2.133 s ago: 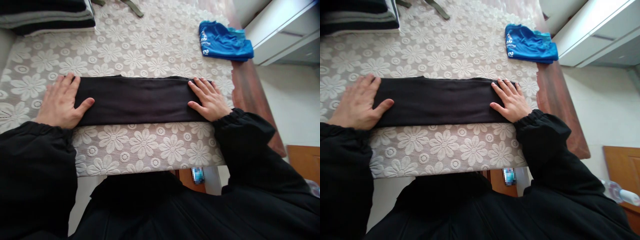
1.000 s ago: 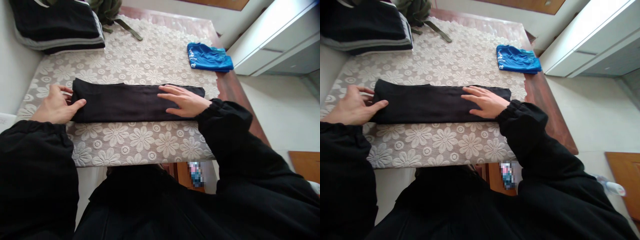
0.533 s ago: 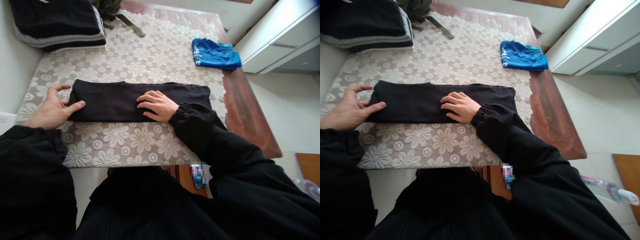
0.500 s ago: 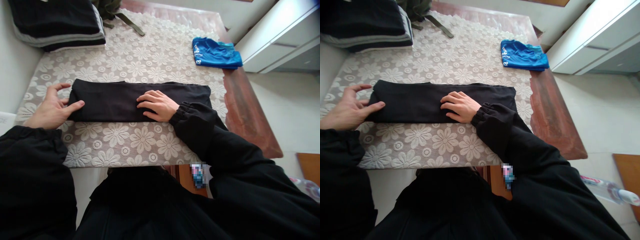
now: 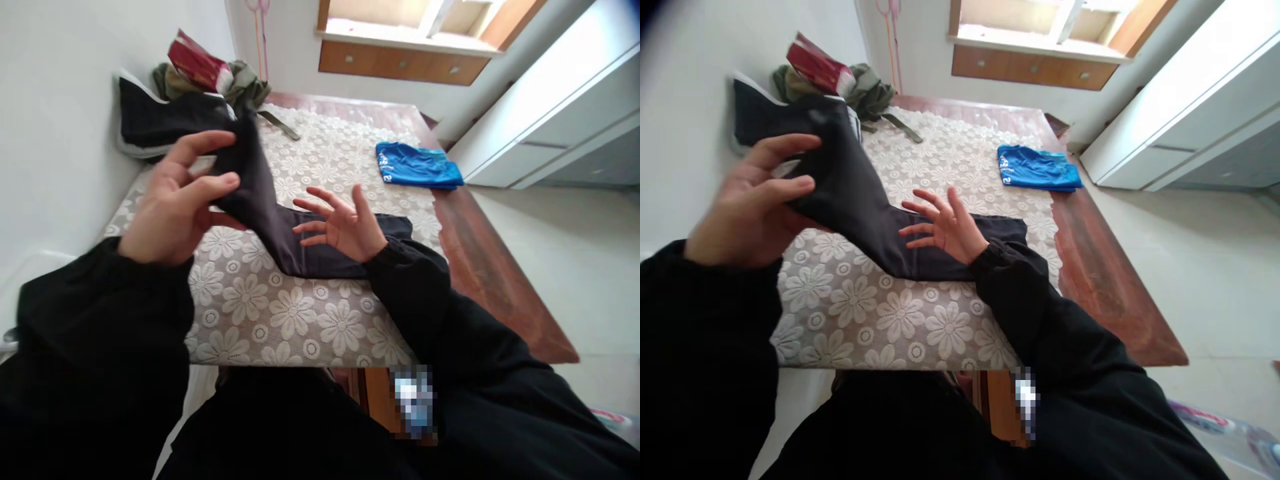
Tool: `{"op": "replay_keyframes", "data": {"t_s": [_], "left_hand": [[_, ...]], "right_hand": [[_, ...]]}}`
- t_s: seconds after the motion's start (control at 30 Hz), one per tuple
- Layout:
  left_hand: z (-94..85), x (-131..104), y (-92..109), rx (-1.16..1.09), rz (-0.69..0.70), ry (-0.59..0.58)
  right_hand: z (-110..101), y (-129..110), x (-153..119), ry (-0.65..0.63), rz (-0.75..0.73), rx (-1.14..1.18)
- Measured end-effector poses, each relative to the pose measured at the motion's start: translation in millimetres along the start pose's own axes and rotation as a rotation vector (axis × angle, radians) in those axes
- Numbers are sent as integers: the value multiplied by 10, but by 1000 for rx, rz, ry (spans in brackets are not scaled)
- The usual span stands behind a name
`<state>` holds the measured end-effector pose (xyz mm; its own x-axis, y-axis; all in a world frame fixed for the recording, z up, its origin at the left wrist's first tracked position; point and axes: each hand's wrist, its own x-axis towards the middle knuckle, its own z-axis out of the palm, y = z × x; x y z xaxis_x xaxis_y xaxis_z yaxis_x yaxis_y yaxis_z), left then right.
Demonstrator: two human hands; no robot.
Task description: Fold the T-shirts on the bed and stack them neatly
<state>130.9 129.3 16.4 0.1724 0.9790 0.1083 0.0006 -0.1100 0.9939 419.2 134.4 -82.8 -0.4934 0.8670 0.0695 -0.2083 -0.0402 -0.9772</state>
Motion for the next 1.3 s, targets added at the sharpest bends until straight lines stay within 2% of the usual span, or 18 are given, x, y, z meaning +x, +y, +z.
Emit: {"op": "replay_keyframes", "data": {"t_s": [0.1,0.17,0.23,0.33,0.4,0.53,0.67,0.83,0.9,0.97,1.03,1.13,1.3], "left_hand": [[503,38,60,-135,67,-449],[709,70,-34,-99,129,-609],[789,119,-222,-69,209,-589],[771,197,-596,16,323,-382],[746,223,-841,162,396,-322],[778,191,-1214,564,507,-473],[866,142,-1434,886,447,-580],[899,106,-1530,1050,453,-570],[893,103,-1526,1063,424,-568],[884,102,-1503,1050,410,-586],[875,98,-1473,1023,407,-611],[870,88,-1444,989,403,-635],[876,80,-1451,1004,402,-638]], "right_hand": [[-33,-400,-190,91,-21,-21],[-95,-557,-341,192,27,-82],[-200,-615,-487,344,136,-138],[-443,-608,-710,602,236,-149],[-642,-590,-885,694,259,-160],[-986,-495,-1266,722,378,-245],[-1162,-287,-1514,721,430,-429],[-1225,-169,-1584,766,498,-816],[-1234,-181,-1571,749,560,-980],[-1233,-204,-1547,700,580,-1049],[-1221,-224,-1519,665,549,-1005],[-1176,-240,-1483,632,497,-804],[-1036,-270,-1437,718,413,-486]]}}
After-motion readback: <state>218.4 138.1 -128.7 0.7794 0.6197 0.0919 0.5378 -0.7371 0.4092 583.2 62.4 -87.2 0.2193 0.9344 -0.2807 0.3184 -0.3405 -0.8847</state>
